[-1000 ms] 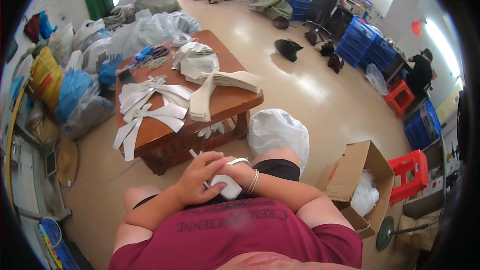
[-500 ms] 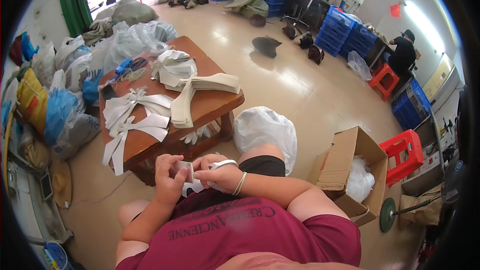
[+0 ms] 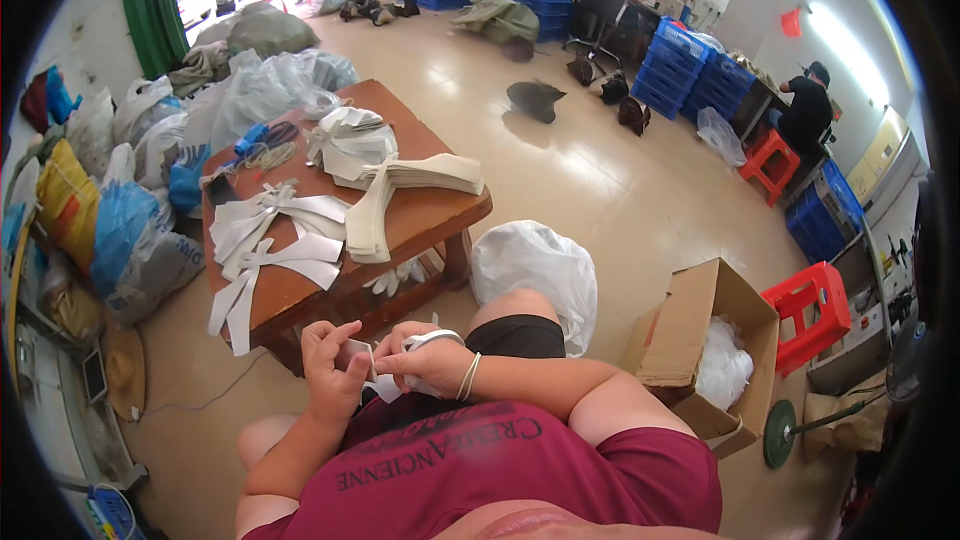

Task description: The person is manually separating and stacking individual shoe component pieces from larger sheets of white material.

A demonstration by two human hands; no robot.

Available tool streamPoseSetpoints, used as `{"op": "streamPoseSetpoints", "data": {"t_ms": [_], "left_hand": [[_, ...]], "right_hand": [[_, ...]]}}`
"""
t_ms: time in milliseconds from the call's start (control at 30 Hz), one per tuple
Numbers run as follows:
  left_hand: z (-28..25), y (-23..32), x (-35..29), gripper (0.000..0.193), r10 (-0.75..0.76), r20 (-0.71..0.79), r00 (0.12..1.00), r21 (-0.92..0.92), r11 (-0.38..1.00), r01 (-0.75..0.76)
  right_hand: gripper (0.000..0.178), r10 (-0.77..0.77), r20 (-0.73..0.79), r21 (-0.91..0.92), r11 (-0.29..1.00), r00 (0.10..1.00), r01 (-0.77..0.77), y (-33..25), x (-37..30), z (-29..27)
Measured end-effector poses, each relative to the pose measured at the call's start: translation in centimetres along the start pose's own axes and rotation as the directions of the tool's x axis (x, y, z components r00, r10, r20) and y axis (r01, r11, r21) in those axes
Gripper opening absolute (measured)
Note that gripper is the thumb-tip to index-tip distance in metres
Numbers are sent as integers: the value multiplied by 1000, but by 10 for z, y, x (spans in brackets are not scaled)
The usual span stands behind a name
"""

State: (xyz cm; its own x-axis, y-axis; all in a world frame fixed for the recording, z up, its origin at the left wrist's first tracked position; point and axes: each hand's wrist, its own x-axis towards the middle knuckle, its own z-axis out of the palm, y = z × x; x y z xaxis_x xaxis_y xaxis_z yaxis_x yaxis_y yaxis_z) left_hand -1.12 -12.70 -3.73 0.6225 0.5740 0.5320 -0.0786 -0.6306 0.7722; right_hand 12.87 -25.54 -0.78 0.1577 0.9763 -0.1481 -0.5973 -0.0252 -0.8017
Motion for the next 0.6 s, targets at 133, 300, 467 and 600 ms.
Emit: {"op": "streamPoseSetpoints", "data": {"t_ms": [133,300,467,600], "left_hand": [[-3,5,1,49,42,-1,999,70,997,-41],[-3,6,4,50,55,2,998,134,989,-55],[-4,-1,1,50,-32,-29,999,73,997,34],[-3,-3,1,50,4,-17,1000,93,996,-2]], "right_hand": [[26,10,15,16,1000,1000,-10,3,4,-2],[25,-2,-24,-15,1000,1000,2,5,6,-2],[25,30,-9,54,998,999,-30,3,6,1],[25,25,-13,63,998,1000,-24,5,9,0]]}}
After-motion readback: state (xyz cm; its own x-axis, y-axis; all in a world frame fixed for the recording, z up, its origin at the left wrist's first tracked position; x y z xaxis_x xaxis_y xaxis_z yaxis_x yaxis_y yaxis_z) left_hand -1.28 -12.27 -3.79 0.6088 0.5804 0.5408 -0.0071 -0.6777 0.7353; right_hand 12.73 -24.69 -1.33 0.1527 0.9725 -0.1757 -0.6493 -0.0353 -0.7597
